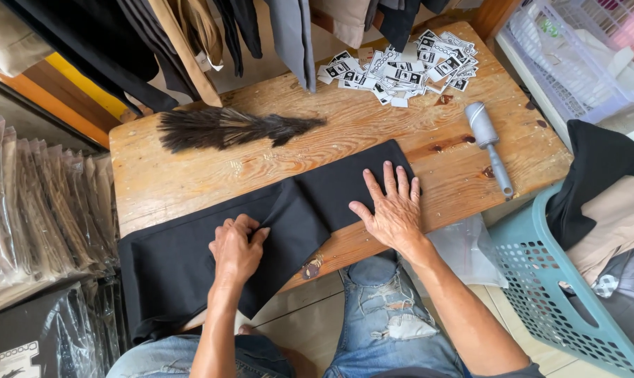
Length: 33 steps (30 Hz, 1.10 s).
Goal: The person is cleaning a pair of black pants using a lint roller and a brush on a low wooden table, occasionally peeling off used lint sheets and repositioning the garment.
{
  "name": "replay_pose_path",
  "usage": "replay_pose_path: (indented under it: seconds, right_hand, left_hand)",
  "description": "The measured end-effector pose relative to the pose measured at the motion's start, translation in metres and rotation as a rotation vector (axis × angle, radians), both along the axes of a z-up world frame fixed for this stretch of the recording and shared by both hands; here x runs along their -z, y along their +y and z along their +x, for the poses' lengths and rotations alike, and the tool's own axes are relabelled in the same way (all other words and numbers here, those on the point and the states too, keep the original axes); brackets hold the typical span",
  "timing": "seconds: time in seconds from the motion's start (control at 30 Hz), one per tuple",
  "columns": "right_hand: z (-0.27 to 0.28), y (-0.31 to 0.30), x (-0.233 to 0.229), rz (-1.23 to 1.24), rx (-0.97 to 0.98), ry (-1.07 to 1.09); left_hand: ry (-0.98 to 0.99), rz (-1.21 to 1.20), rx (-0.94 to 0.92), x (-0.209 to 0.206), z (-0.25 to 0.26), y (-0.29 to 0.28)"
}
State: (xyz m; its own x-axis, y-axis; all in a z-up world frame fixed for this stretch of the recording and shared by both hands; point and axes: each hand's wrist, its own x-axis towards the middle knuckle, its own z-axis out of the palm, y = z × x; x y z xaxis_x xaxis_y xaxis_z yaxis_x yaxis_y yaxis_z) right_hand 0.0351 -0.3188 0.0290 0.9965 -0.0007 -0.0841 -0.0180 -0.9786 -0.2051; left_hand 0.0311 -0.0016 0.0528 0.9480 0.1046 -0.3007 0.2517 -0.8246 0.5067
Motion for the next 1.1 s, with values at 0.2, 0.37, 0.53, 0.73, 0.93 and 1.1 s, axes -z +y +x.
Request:
replay_pose_path:
  seconds: [0.2,0.37,0.53,0.73,0.93,1.1]
  right_hand:
    - [-0.001,-0.004,0.0,-0.002,-0.029,0.025]
    - [0.002,-0.014,0.0,-0.005,-0.044,0.041]
    - [0.008,-0.029,0.007,-0.027,-0.047,0.046]
    - [0.003,-0.027,0.005,-0.029,-0.049,-0.007]
    - [0.0,-0.027,0.008,-0.022,-0.025,-0.075]
    - [-0.001,-0.024,0.001,-0.016,-0.016,-0.067]
  left_hand:
    - [0.111,-0.066,-0.003,-0.019,0.014,0.063]
    - [0.091,-0.015,0.043,-0.044,0.024,0.087]
    - [0.091,-0.069,0.063,-0.058,0.03,0.086]
    - [0.098,0.221,0.151,-0.028,0.038,0.087]
    - [0.04,0.078,0.184,-0.073,0.009,0.045]
    - [-0.138,0.229,0.403,-0.061,-0.021,0.028]
